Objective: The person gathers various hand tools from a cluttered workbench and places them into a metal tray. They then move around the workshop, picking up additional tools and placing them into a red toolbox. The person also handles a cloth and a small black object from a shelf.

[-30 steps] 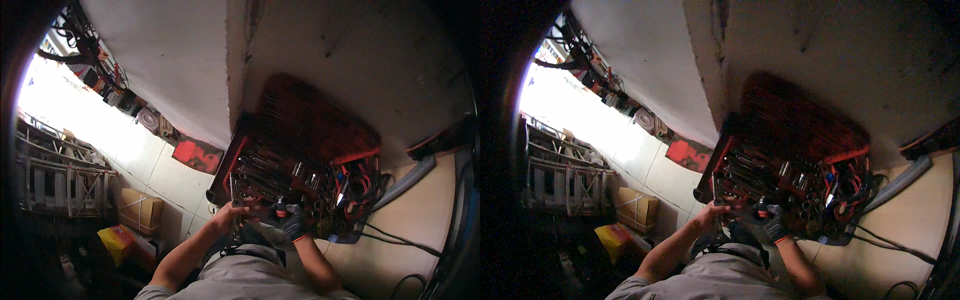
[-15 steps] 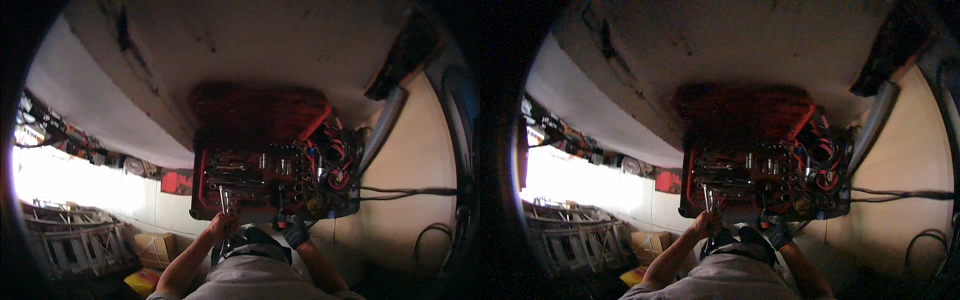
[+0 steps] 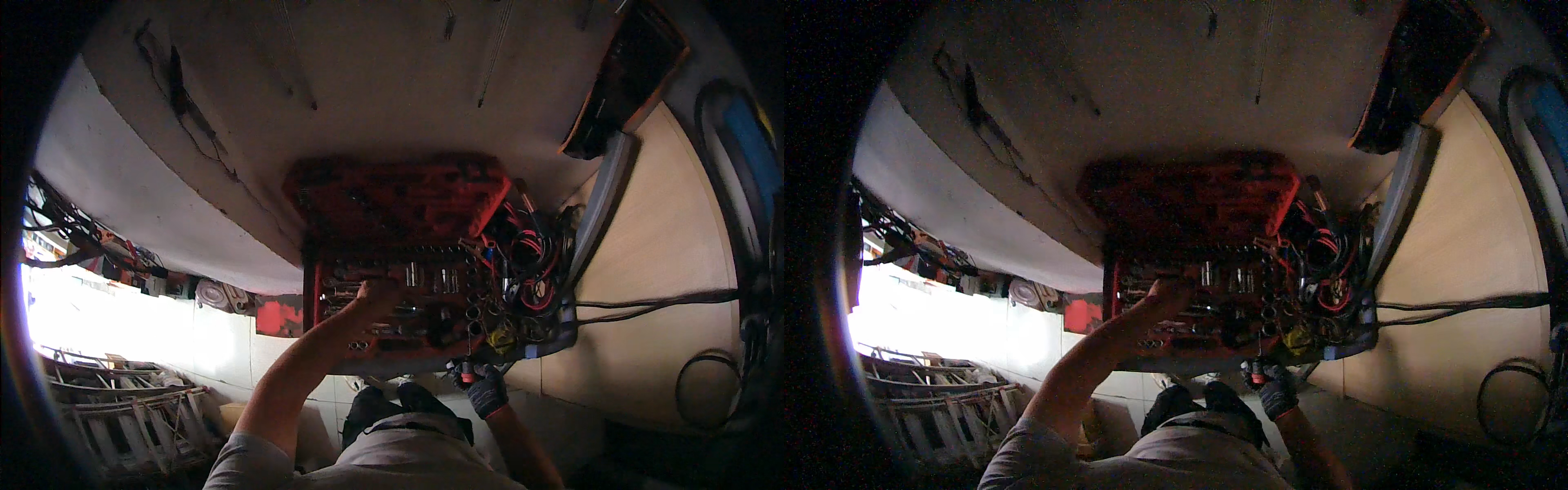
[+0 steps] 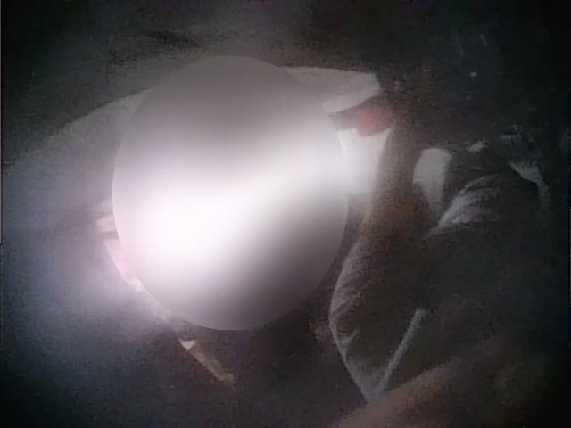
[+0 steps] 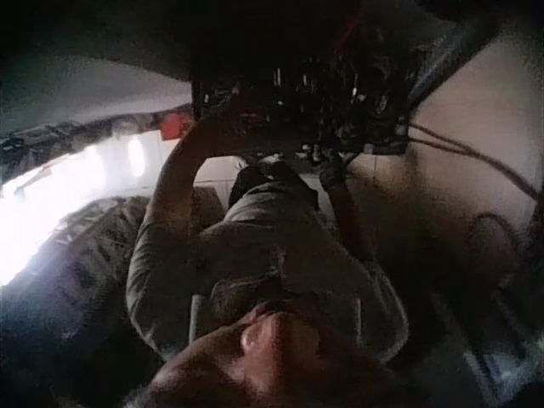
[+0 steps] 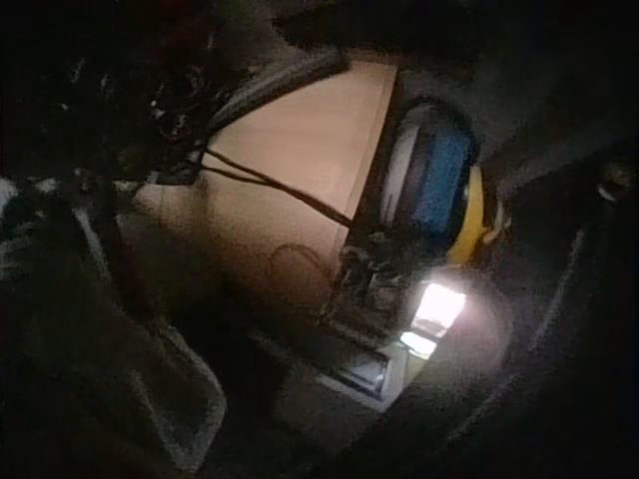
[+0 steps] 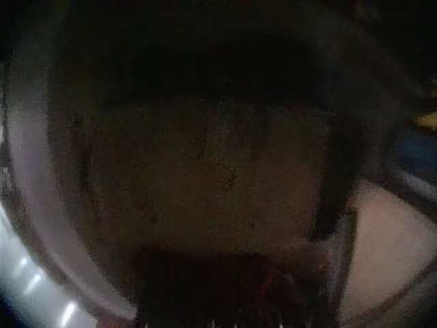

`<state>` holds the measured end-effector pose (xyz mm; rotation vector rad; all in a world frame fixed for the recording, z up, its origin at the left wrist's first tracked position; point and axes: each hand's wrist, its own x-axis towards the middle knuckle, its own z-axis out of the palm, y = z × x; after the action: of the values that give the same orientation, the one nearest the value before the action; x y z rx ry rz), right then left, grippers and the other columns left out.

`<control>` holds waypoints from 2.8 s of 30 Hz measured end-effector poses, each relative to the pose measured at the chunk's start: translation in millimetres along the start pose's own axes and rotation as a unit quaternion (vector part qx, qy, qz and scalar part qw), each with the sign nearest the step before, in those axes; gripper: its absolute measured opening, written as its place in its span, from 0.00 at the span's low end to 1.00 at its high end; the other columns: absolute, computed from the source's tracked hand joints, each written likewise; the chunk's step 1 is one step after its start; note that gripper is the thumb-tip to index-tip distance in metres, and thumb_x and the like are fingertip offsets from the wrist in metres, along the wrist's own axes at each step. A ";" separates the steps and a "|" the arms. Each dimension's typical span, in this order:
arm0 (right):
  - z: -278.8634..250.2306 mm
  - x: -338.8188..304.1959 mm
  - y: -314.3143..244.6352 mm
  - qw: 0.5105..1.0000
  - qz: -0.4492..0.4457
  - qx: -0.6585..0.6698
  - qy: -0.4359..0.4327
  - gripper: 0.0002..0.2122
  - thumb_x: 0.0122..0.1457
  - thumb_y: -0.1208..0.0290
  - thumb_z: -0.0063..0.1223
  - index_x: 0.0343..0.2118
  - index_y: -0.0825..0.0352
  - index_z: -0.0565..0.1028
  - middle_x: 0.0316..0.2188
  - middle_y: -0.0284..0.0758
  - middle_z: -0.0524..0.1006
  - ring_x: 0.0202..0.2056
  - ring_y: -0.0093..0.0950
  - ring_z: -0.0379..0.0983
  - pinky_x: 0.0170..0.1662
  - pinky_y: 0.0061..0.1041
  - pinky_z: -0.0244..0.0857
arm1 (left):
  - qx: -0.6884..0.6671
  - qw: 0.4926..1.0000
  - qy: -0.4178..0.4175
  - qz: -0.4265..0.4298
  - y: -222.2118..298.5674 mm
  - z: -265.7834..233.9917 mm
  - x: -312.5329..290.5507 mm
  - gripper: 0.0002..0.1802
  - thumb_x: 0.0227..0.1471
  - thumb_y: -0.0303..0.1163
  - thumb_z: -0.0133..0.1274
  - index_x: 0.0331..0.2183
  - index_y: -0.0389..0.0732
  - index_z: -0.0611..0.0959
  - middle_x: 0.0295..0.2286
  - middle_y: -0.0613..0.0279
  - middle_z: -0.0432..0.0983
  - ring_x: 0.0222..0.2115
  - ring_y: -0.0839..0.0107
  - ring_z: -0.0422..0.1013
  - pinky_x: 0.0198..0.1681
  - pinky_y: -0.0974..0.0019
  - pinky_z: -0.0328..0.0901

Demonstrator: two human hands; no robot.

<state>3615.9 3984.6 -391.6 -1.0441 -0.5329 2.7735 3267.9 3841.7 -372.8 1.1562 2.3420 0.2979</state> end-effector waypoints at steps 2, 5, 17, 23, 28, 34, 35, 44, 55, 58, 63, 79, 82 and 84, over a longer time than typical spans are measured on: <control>-5.1 -2.8 1.3 0.999 -0.005 0.000 0.043 0.14 0.59 0.66 0.52 0.43 0.69 0.76 0.44 0.41 0.77 0.44 0.40 0.73 0.51 0.46 0.71 | 0.083 0.996 -0.027 0.016 -6.4 1.8 9.7 0.16 0.54 0.35 0.52 0.46 0.47 0.81 0.34 0.56 0.79 0.35 0.61 0.76 0.35 0.55 0.72; -10.4 -8.1 4.9 0.999 -0.036 -0.018 0.015 0.12 0.58 0.66 0.48 0.39 0.70 0.75 0.36 0.40 0.77 0.38 0.40 0.73 0.46 0.41 0.70 | -0.018 0.998 -0.043 0.042 -20.3 3.2 8.4 0.12 0.60 0.35 0.49 0.44 0.44 0.80 0.30 0.61 0.76 0.31 0.67 0.73 0.30 0.61 0.70; 30.6 36.5 34.9 0.990 0.088 -0.004 -0.107 0.13 0.58 0.68 0.50 0.41 0.70 0.78 0.39 0.40 0.80 0.41 0.39 0.76 0.49 0.43 0.71 | -0.067 0.971 0.205 0.105 -1.7 10.0 -111.9 0.16 0.53 0.36 0.57 0.44 0.44 0.84 0.48 0.52 0.75 0.47 0.49 0.73 0.45 0.54 0.71; 131.1 63.0 93.7 0.952 0.158 -0.150 -0.215 0.16 0.60 0.68 0.49 0.48 0.68 0.76 0.41 0.41 0.80 0.42 0.39 0.77 0.50 0.43 0.72 | -0.300 0.942 0.113 -0.101 -32.6 112.0 -281.0 0.16 0.56 0.39 0.55 0.45 0.43 0.83 0.39 0.51 0.82 0.39 0.56 0.79 0.42 0.54 0.72; 235.6 55.4 163.4 0.904 0.283 -0.239 -0.213 0.17 0.60 0.66 0.48 0.49 0.68 0.75 0.39 0.39 0.79 0.40 0.38 0.77 0.45 0.41 0.73 | -0.410 0.816 0.108 -0.393 -64.9 149.7 -426.6 0.18 0.57 0.42 0.56 0.45 0.43 0.85 0.39 0.53 0.83 0.41 0.60 0.79 0.46 0.59 0.71; 318.9 48.8 320.6 0.826 0.423 -0.285 -0.240 0.19 0.62 0.58 0.51 0.49 0.66 0.75 0.36 0.39 0.80 0.37 0.36 0.76 0.42 0.38 0.72 | -0.576 0.648 0.273 -0.416 -121.9 128.0 -530.8 0.19 0.59 0.41 0.56 0.47 0.41 0.84 0.39 0.52 0.83 0.41 0.65 0.78 0.46 0.62 0.71; 330.3 47.1 350.6 0.814 0.438 -0.296 -0.240 0.20 0.62 0.55 0.53 0.50 0.66 0.75 0.34 0.38 0.80 0.36 0.36 0.76 0.42 0.37 0.71 | -0.582 0.636 0.296 -0.411 -132.9 125.8 -543.0 0.19 0.59 0.40 0.56 0.47 0.41 0.84 0.39 0.52 0.83 0.41 0.65 0.78 0.46 0.62 0.71; 451.0 17.5 597.2 0.727 0.599 -0.254 -0.219 0.23 0.66 0.48 0.42 0.46 0.65 0.76 0.30 0.37 0.80 0.30 0.32 0.73 0.35 0.31 0.68 | -0.643 0.519 0.409 -0.388 -280.4 96.4 -700.3 0.21 0.63 0.42 0.52 0.50 0.38 0.81 0.40 0.60 0.82 0.39 0.72 0.78 0.42 0.67 0.71; 612.6 76.8 857.0 0.687 0.400 -0.435 -0.423 0.14 0.62 0.61 0.52 0.44 0.64 0.75 0.36 0.37 0.80 0.36 0.31 0.76 0.44 0.31 0.72 | -0.635 0.504 0.475 -0.342 -526.8 26.4 -752.5 0.27 0.61 0.43 0.56 0.56 0.38 0.76 0.44 0.58 0.79 0.41 0.70 0.75 0.44 0.64 0.71; 674.3 120.2 947.1 0.672 0.527 -0.467 -0.230 0.07 0.62 0.66 0.51 0.36 0.63 0.74 0.31 0.35 0.77 0.32 0.31 0.75 0.40 0.31 0.73 | -0.653 0.463 0.497 -0.335 -633.1 -6.7 -771.2 0.32 0.59 0.43 0.59 0.60 0.41 0.70 0.46 0.56 0.77 0.41 0.69 0.75 0.43 0.64 0.72; 805.1 175.2 1096.6 0.687 0.443 -0.498 -0.289 0.12 0.57 0.79 0.57 0.43 0.64 0.72 0.34 0.31 0.78 0.33 0.25 0.76 0.36 0.26 0.74 | -0.620 0.422 0.542 -0.380 -785.3 -98.3 -831.3 0.38 0.58 0.40 0.60 0.64 0.39 0.64 0.48 0.53 0.75 0.38 0.71 0.75 0.41 0.67 0.71; 1161.1 198.7 1574.0 0.448 0.443 -0.601 -0.491 0.18 0.60 0.74 0.59 0.54 0.68 0.74 0.47 0.34 0.79 0.47 0.24 0.76 0.50 0.24 0.71 | -0.308 0.322 0.710 -0.545 -1233.0 -222.1 -1108.0 0.26 0.44 0.32 0.70 0.45 0.36 0.80 0.27 0.65 0.78 0.28 0.76 0.72 0.35 0.71 0.70; 1242.8 193.8 1656.2 0.441 0.446 -0.575 -0.524 0.18 0.59 0.75 0.60 0.53 0.69 0.74 0.46 0.35 0.79 0.47 0.25 0.76 0.51 0.24 0.70 | -0.328 0.307 0.723 -0.525 -1311.7 -265.0 -1175.7 0.29 0.43 0.32 0.71 0.47 0.36 0.79 0.32 0.61 0.79 0.33 0.75 0.75 0.41 0.69 0.72; 1292.2 193.0 1704.9 0.431 0.439 -0.566 -0.548 0.18 0.60 0.77 0.59 0.53 0.70 0.74 0.47 0.35 0.79 0.48 0.25 0.76 0.53 0.25 0.69 | -0.366 0.287 0.750 -0.471 -1358.7 -294.5 -1212.7 0.29 0.43 0.28 0.71 0.48 0.36 0.78 0.36 0.60 0.79 0.37 0.74 0.76 0.44 0.68 0.72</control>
<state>2622.9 2086.2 -238.2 1.4860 -2.9753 3.1867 2808.6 2058.7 -256.1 -1.9182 2.4981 2.2861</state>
